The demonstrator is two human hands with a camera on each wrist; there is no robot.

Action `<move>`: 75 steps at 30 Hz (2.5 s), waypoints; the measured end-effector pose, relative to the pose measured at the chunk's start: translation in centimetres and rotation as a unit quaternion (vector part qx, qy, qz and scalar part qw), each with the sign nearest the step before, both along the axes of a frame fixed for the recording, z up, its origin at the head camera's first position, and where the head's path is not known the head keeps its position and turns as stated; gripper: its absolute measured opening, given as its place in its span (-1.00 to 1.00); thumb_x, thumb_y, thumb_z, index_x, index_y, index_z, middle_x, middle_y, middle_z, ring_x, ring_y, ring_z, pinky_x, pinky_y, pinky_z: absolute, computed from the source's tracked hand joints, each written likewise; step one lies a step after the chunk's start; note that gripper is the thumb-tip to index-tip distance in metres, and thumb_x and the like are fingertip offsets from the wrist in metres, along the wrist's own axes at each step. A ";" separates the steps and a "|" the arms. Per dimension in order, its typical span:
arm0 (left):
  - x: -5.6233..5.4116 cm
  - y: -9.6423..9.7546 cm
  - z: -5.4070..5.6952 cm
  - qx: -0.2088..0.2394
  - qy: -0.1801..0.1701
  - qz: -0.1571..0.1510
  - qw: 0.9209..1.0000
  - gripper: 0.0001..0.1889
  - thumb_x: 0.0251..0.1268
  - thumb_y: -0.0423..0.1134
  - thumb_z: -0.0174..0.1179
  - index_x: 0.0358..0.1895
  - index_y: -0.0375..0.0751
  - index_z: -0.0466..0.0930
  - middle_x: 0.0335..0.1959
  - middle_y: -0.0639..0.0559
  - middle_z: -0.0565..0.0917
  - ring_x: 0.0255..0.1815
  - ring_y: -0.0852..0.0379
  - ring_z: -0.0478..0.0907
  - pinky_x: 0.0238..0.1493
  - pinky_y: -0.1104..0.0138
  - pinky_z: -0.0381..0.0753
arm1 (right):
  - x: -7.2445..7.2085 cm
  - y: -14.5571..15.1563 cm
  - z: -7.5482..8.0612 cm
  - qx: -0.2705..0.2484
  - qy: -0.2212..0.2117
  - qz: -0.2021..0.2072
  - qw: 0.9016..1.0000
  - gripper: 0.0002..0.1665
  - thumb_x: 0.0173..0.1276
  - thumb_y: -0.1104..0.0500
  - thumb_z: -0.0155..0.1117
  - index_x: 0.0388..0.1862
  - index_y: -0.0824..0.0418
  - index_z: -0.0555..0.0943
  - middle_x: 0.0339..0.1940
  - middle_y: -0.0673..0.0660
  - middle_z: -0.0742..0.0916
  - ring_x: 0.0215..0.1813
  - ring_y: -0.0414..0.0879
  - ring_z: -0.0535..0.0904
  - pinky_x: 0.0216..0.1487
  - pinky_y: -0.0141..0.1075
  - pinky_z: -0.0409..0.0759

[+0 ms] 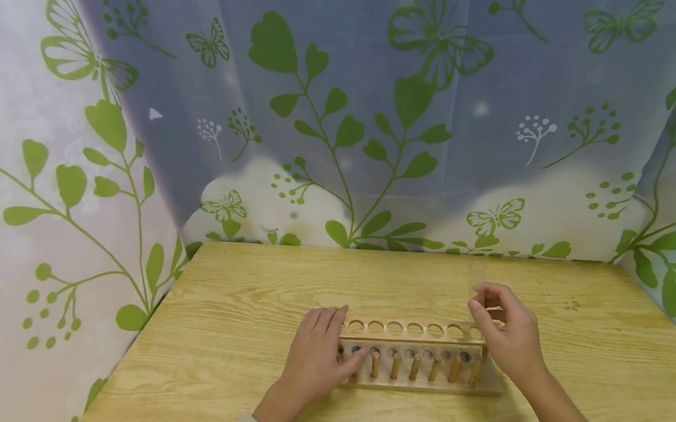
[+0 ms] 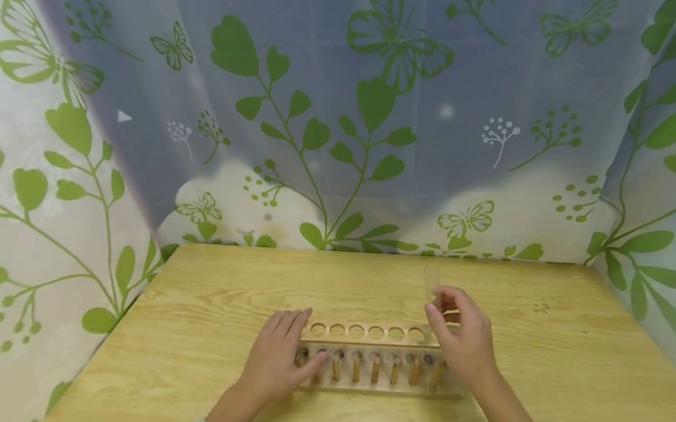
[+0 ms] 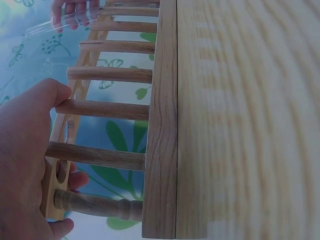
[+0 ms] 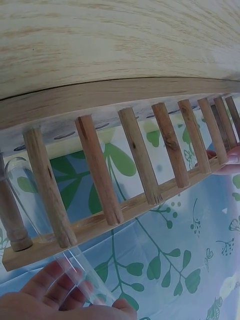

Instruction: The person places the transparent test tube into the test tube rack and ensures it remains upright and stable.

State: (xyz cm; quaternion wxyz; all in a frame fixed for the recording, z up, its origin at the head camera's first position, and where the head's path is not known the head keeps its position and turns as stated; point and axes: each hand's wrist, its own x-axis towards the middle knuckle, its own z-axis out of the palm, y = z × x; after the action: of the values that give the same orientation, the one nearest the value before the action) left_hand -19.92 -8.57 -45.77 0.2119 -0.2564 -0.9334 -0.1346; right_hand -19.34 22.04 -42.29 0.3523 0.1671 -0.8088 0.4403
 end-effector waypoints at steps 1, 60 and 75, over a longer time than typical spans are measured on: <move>0.0 0.0 0.0 0.000 -0.001 0.000 1.000 -0.23 0.26 0.28 0.13 0.33 -0.27 0.40 0.15 -0.08 0.54 0.20 -0.03 0.43 0.34 0.08 0.32 | 0.0 0.0 -0.1 0.001 -0.002 0.000 1.000 -0.69 0.23 0.54 0.23 -0.04 0.39 0.57 -0.36 0.05 0.61 -0.23 -0.43 0.51 -0.23 -0.67 0.50; 0.0 -0.1 0.2 -0.003 -0.005 0.000 1.000 -0.24 0.27 0.27 0.13 0.33 -0.25 0.39 0.15 -0.07 0.53 0.20 -0.03 0.43 0.32 0.10 0.35 | 0.0 0.0 -0.2 0.007 -0.034 -0.005 0.999 -0.72 0.27 0.48 0.24 -0.02 0.37 0.58 -0.33 0.06 0.63 -0.25 -0.44 0.52 -0.24 -0.65 0.53; 0.0 0.0 0.2 0.007 -0.013 -0.001 1.000 -0.24 0.27 0.27 0.13 0.34 -0.25 0.39 0.16 -0.07 0.53 0.22 -0.04 0.43 0.31 0.09 0.37 | -0.1 0.0 -0.5 0.002 -0.037 0.000 0.999 -0.71 0.29 0.48 0.24 -0.01 0.36 0.59 -0.32 0.05 0.62 -0.26 -0.44 0.52 -0.25 -0.65 0.54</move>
State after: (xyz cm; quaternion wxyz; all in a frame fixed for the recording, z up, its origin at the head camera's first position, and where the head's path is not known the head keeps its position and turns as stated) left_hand -19.88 -8.60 -45.59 0.2011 -0.2536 -0.9351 -0.1445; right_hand -19.47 22.02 -42.75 0.3219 0.1513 -0.8219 0.4450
